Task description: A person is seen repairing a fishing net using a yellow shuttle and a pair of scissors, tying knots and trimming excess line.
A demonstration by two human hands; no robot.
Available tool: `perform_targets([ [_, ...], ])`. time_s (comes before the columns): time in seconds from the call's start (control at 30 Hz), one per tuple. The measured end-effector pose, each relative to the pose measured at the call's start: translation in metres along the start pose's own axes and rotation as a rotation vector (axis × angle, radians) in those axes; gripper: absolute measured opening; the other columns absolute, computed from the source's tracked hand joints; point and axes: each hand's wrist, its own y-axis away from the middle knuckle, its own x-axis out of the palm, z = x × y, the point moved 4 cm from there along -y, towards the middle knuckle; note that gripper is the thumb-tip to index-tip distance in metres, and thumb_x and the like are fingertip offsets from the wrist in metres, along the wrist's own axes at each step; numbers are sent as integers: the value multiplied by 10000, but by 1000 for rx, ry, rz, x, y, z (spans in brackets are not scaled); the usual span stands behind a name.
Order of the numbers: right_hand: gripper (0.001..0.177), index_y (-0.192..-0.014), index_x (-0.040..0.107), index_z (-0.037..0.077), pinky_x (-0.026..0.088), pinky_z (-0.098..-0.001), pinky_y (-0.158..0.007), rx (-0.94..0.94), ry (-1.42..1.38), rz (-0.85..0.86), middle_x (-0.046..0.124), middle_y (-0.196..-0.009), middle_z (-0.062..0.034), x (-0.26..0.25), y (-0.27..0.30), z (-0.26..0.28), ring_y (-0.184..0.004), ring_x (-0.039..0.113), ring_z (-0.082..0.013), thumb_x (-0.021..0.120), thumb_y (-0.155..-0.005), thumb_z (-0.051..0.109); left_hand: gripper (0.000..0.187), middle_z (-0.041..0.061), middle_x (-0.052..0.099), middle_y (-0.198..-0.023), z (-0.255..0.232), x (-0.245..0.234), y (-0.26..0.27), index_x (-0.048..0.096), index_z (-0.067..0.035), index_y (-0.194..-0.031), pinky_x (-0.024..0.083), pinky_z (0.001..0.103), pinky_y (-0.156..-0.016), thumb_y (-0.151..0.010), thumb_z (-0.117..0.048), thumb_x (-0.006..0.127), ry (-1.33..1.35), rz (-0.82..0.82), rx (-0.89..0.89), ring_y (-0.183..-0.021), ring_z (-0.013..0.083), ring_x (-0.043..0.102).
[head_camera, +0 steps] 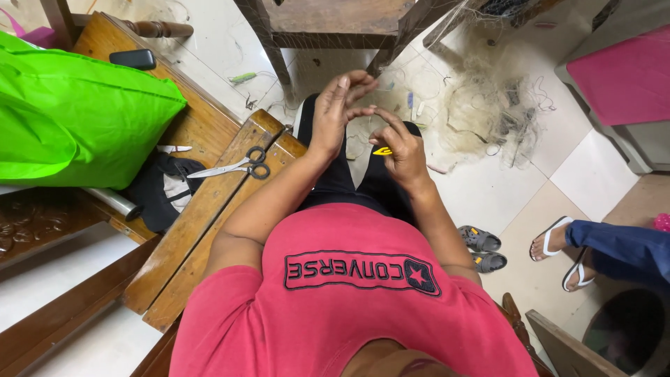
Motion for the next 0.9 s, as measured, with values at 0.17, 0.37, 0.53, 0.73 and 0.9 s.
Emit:
perform_targets([
  [0.17,78,-921,677,137,593,-439,-815,26,33,-92,708,-1309,-100,13,17,-8,-961,747,-388,704,-994,151,567,226,653,-1379,5,3,11,603,8,-1398,627,238,-769,-1117,-457,440,0,30,-98,-1218,294,702],
  [0.37,76,-927,697,113,579,-420,-886,19,-75,-124,720,-1298,-139,8,6,7,-1043,741,-386,697,-1002,127,203,137,669,-1367,7,-11,14,703,-115,-1200,634,229,-789,-1083,-249,605,287,5,-113,-1124,232,744],
  [0.53,168,-946,662,41,543,-467,-940,27,-200,-150,680,-1338,-239,3,-2,17,-1143,694,-452,630,-1061,159,168,84,687,-1327,34,-47,21,678,-78,-1178,658,242,-798,-1087,-182,583,541,-30,-126,-1170,231,719],
  [0.73,209,-975,658,19,513,-468,-958,19,-258,-278,657,-1343,-259,-2,-13,27,-1180,669,-418,618,-1082,194,179,93,672,-1272,25,-43,36,589,-89,-1200,685,290,-787,-1111,-227,519,480,-7,-68,-1145,279,722],
  [0.9,100,-961,739,13,549,-397,-814,3,-106,-423,667,-1088,-189,6,-20,34,-950,687,-339,743,-998,105,198,114,667,-1233,22,-36,46,592,-59,-1247,677,296,-862,-1109,-185,526,438,-15,4,-1201,304,687],
])
